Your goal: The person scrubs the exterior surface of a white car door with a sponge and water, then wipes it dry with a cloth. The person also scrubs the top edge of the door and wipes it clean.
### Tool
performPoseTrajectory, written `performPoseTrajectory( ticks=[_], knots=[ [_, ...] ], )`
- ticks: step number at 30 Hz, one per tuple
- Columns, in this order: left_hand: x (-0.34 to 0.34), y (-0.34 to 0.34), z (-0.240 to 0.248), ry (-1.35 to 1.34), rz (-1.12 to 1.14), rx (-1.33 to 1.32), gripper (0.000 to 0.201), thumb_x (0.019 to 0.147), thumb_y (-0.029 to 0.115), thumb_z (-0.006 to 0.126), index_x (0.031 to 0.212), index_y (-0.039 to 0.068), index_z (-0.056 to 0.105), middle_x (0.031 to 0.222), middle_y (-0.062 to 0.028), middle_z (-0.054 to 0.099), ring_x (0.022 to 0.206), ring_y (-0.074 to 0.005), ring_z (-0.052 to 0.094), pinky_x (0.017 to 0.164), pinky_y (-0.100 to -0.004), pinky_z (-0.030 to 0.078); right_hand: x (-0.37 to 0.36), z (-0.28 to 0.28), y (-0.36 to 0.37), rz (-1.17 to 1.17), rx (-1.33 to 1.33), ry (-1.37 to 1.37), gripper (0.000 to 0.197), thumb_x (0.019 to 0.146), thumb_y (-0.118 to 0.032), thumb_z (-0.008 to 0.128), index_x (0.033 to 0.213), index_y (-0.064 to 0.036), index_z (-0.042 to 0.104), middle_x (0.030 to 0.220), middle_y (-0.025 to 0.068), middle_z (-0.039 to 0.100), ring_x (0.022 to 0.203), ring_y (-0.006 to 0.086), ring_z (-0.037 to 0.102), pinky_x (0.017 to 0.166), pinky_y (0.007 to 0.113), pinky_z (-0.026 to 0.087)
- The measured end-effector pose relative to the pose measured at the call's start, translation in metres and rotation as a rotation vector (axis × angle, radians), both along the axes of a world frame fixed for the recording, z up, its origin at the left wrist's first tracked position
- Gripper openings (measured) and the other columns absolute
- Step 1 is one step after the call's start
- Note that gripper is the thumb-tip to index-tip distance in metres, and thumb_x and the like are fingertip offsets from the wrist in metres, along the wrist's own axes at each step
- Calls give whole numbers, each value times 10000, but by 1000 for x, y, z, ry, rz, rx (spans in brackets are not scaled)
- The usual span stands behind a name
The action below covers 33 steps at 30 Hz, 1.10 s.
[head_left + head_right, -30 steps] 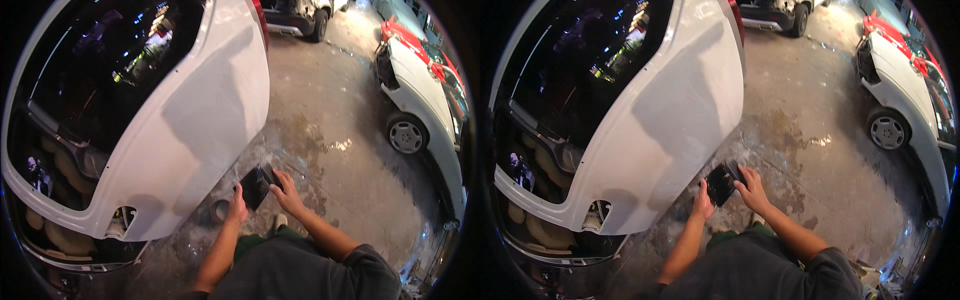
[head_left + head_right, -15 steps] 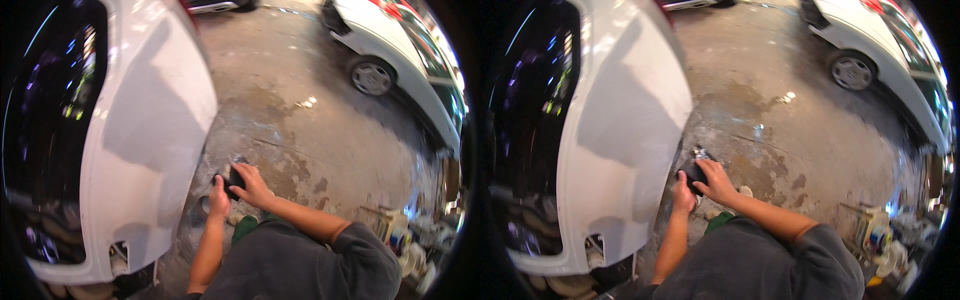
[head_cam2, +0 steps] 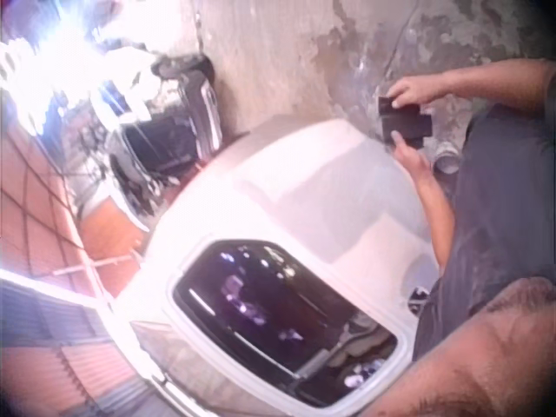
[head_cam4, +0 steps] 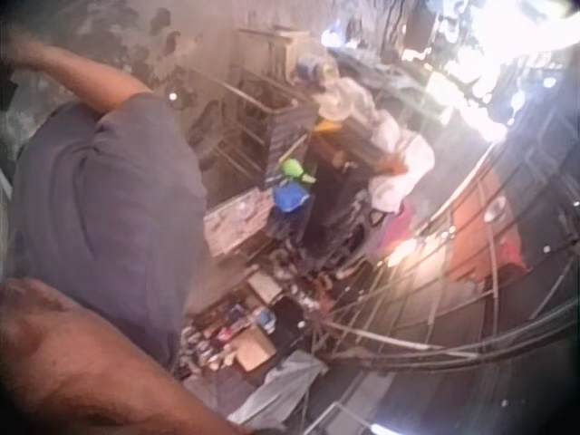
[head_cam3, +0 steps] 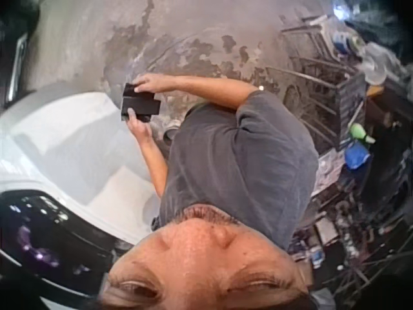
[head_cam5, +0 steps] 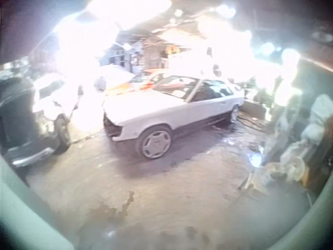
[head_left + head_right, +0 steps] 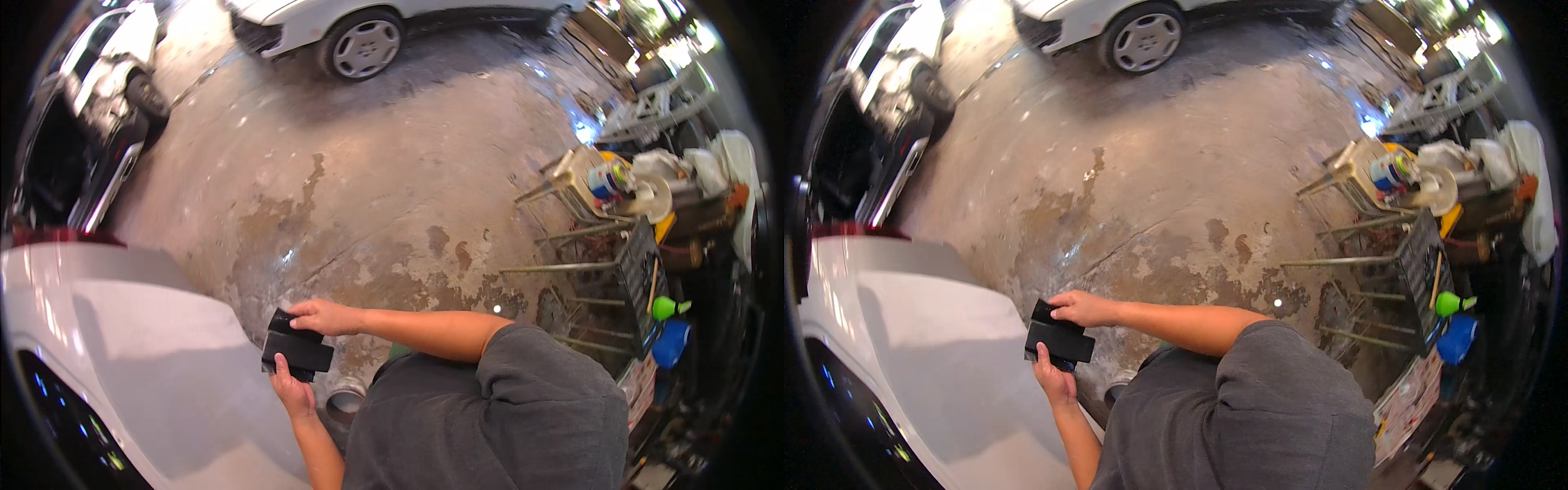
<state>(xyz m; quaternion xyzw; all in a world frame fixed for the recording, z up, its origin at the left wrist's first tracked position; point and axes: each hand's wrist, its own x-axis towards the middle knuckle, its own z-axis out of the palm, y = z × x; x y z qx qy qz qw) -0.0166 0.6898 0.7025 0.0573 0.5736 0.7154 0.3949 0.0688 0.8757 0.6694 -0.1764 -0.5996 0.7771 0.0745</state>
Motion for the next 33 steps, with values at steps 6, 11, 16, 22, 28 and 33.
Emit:
performPoseTrajectory(
  ticks=[6,11,16,22,28,33],
  knots=[
    [1,65,-26,205,-168,-304,572,1122,439,429,1453,-22,506,1405,-156,594,1282,-245,582,1071,-372,461,27,24,14,-266,958,241,587,867,-138,684,1405,45,539,1391,238,601,1251,370,602,1071,468,468],
    [-6,94,-22,140,-319,-364,639,1108,520,338,1588,101,390,1568,-68,468,1420,-215,462,1120,-401,403,17,30,27,-264,1442,121,616,829,-139,695,1406,15,544,1464,184,529,1305,360,517,1161,525,351],
    [-53,89,-8,50,-365,-475,670,1083,550,411,1569,89,406,1545,-60,501,1403,-220,473,1092,-405,402,-37,27,52,-146,1384,98,615,862,-188,682,1423,8,525,1439,148,550,1251,327,565,1083,454,422],
    [-133,14,-37,676,-463,-644,494,1071,296,542,1429,-45,547,1469,-219,557,1327,-332,541,1117,-413,420,-32,-61,90,-362,1180,-238,662,908,-223,685,1483,-1,444,1427,182,560,1304,345,567,1087,470,452],
    [-237,-127,-60,850,-103,-733,396,1063,182,542,1386,-44,575,1381,-224,597,1262,-311,586,1087,-406,463,51,-176,110,186,721,-1218,430,953,-365,648,1253,-59,683,1214,211,691,1098,396,699,889,520,579],
    [-308,-120,43,872,168,-671,331,1055,208,569,1273,-28,648,1134,-175,722,1032,-297,691,921,-393,541,48,-164,80,397,1048,-1079,613,963,-367,615,1517,-138,485,1235,215,699,1154,392,666,964,516,526]
  ],
)
